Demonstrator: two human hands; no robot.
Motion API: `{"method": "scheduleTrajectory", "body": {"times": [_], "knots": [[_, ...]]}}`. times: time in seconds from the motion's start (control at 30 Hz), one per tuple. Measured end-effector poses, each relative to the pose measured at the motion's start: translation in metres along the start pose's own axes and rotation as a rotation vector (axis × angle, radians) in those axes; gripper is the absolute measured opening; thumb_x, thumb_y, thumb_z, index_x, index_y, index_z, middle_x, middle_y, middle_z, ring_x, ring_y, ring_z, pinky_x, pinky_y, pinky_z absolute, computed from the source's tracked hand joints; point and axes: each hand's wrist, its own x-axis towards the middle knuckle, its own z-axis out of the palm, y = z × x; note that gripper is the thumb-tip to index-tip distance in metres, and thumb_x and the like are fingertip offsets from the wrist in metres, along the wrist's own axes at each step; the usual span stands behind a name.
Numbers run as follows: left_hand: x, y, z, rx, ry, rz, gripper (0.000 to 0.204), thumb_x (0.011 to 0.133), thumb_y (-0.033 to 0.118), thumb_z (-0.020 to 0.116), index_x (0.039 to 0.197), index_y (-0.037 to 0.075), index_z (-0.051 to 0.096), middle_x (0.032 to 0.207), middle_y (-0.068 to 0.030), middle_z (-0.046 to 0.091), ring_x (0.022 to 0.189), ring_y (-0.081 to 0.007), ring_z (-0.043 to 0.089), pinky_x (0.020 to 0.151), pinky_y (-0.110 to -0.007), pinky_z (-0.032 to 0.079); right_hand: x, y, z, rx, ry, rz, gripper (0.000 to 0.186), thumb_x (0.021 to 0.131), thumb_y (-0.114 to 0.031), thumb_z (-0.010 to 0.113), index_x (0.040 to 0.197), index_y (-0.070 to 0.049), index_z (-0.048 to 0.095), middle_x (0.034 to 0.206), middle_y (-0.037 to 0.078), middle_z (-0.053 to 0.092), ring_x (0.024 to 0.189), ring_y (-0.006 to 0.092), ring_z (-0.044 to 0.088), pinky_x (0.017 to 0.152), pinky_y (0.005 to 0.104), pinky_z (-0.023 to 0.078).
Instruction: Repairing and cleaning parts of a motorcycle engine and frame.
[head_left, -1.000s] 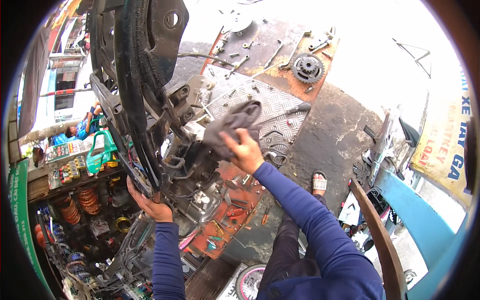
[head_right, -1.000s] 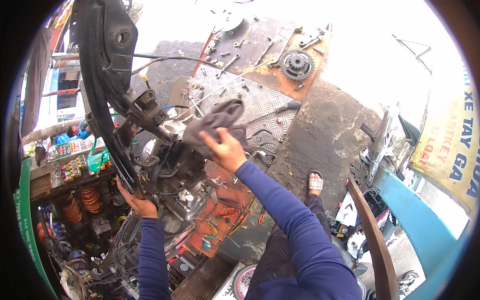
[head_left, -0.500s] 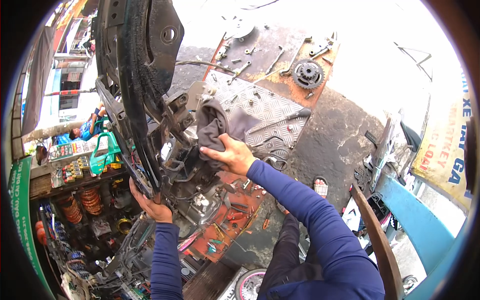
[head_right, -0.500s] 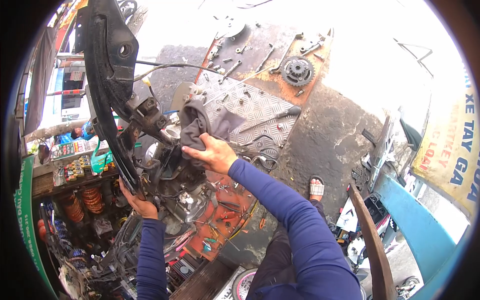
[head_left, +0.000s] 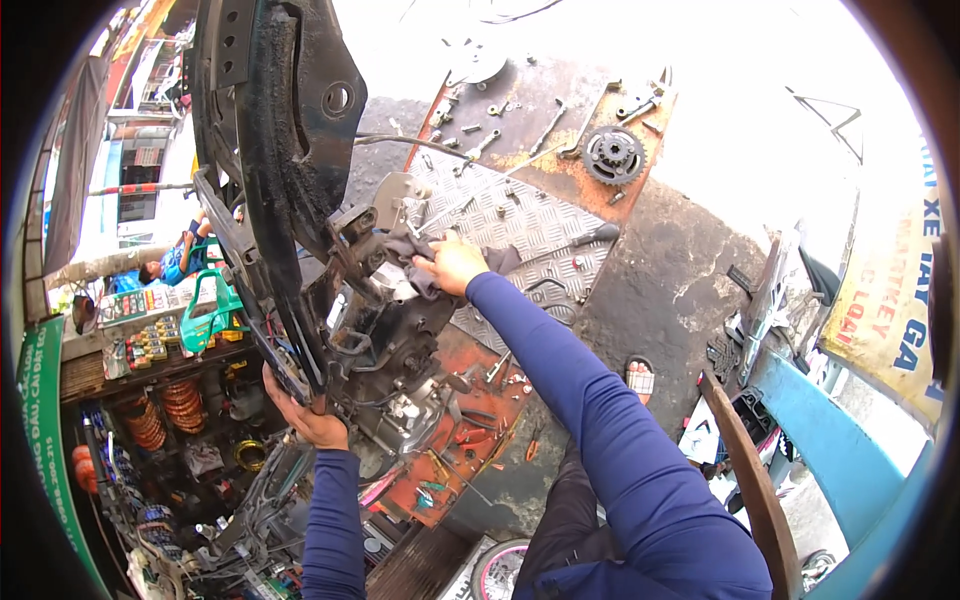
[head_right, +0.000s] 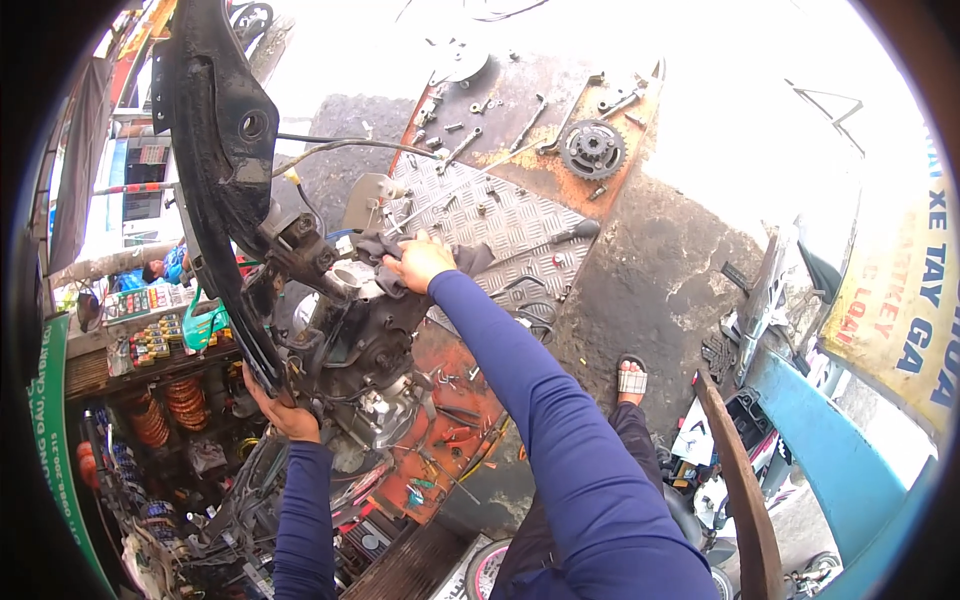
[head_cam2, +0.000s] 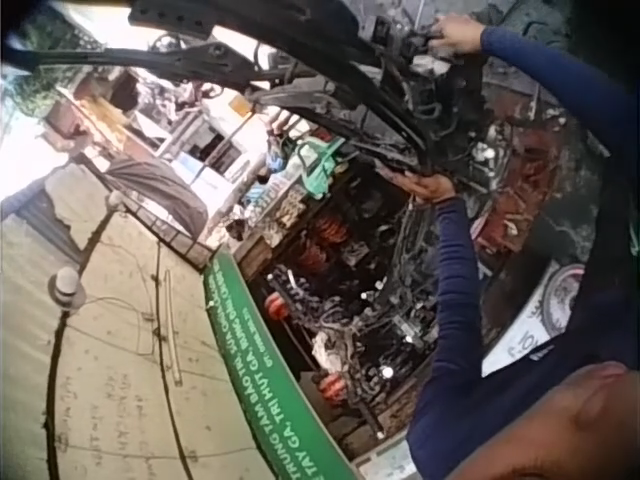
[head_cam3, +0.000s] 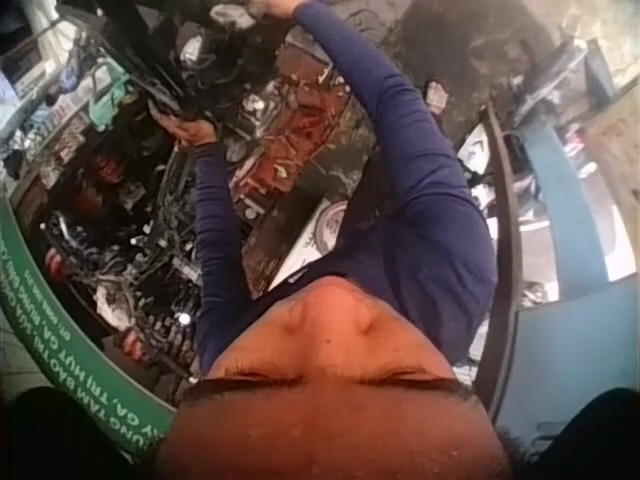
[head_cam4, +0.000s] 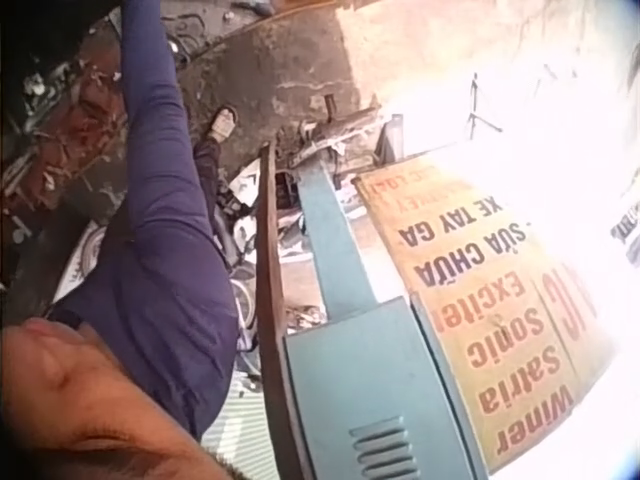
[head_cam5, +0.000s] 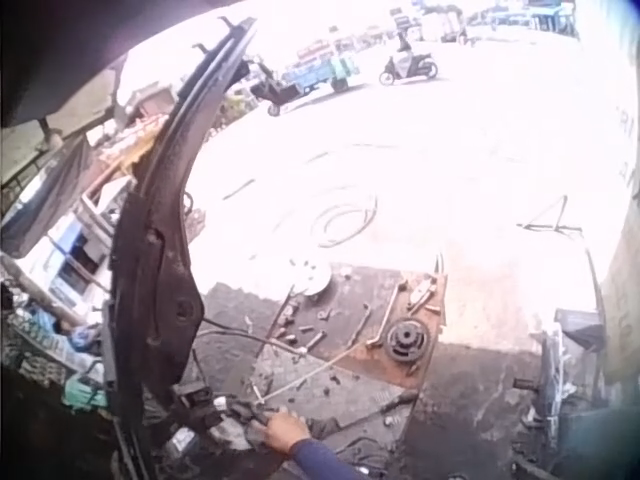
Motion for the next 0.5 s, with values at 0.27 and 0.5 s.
{"method": "scheduleTrajectory", "body": {"times": [0.27,0.5], "knots": [[-0.002,0.003,-0.009,0.135,0.016,0.034,0.08,0.1,0.059,0.02,0.147,-0.004,0.034,0.149,-0.0211,0.038,0.139,-0.0346,0.036,0.118,-0.044,0.021,-0.011,-0.032,0.008,0.637,0.1,-0.227,0.039,0.089,-0.035,0.069,0.112,-0.004,0.063,0.106,0.019,0.063,0.105,0.0389,0.06,0.089,0.0419,0.046],[-0.003,-0.003,-0.011,0.169,-0.016,0.03,0.079,0.099,0.059,0.023,0.147,-0.003,0.034,0.149,-0.0209,0.038,0.139,-0.0348,0.036,0.117,-0.045,0.021,-0.017,0.009,0.011,0.351,0.041,-0.331,0.043,0.08,-0.034,0.075,0.115,-0.012,0.067,0.106,0.019,0.064,0.106,0.0373,0.06,0.091,0.0442,0.048]]}}
